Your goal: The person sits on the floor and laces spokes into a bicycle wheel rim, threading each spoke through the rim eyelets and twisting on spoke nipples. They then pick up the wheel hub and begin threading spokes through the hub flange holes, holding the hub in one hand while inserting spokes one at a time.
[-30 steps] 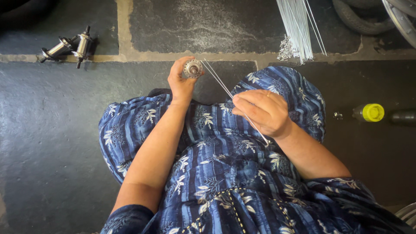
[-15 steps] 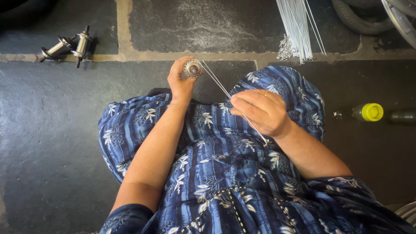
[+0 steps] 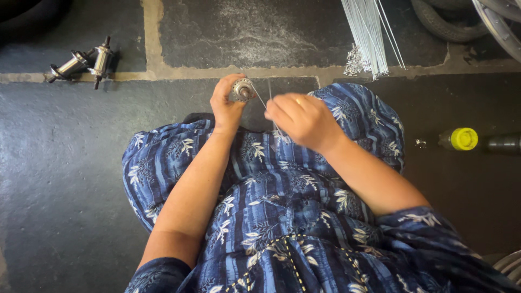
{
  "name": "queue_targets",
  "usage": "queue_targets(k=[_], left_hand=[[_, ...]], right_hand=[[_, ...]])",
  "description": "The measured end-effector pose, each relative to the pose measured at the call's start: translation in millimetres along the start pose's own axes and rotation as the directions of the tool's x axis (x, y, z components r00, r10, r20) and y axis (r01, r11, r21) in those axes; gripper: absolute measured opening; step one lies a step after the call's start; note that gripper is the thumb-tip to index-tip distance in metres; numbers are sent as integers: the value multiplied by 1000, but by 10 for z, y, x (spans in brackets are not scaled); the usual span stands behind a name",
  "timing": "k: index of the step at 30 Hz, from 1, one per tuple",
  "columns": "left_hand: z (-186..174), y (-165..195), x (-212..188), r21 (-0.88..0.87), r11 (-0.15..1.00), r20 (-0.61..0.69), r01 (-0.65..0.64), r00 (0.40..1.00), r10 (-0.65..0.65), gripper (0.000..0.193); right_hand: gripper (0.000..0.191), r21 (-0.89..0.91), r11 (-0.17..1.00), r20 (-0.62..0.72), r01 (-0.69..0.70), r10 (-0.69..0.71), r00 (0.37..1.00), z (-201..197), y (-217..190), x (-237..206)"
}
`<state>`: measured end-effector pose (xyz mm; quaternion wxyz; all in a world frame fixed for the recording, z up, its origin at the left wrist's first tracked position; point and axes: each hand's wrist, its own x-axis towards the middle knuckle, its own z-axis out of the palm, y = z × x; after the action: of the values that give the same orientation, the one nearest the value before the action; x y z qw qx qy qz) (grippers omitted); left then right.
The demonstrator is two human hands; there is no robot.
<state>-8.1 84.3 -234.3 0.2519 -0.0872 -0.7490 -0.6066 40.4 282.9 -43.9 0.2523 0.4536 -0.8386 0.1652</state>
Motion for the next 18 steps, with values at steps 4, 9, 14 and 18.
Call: queue_targets(k=[4, 9, 14, 18], left_hand=[[1, -63, -15, -54, 997, -41, 54, 998, -57, 48], [63, -148, -21, -207, 956, -122, 206, 964, -235, 47], [113, -174, -26, -263, 951, -154, 164, 966, -210, 51], [123, -165, -20, -306, 936, -170, 172, 958, -231, 50]], right_hand=[[16, -162, 984, -12, -79, 78, 997, 265, 204, -4], [16, -91, 989, -88, -118, 110, 990, 176, 52, -188], [20, 28, 998, -108, 51, -48, 993, -127, -283, -248], [22, 52, 990, -145, 128, -119, 982, -270, -360, -223]])
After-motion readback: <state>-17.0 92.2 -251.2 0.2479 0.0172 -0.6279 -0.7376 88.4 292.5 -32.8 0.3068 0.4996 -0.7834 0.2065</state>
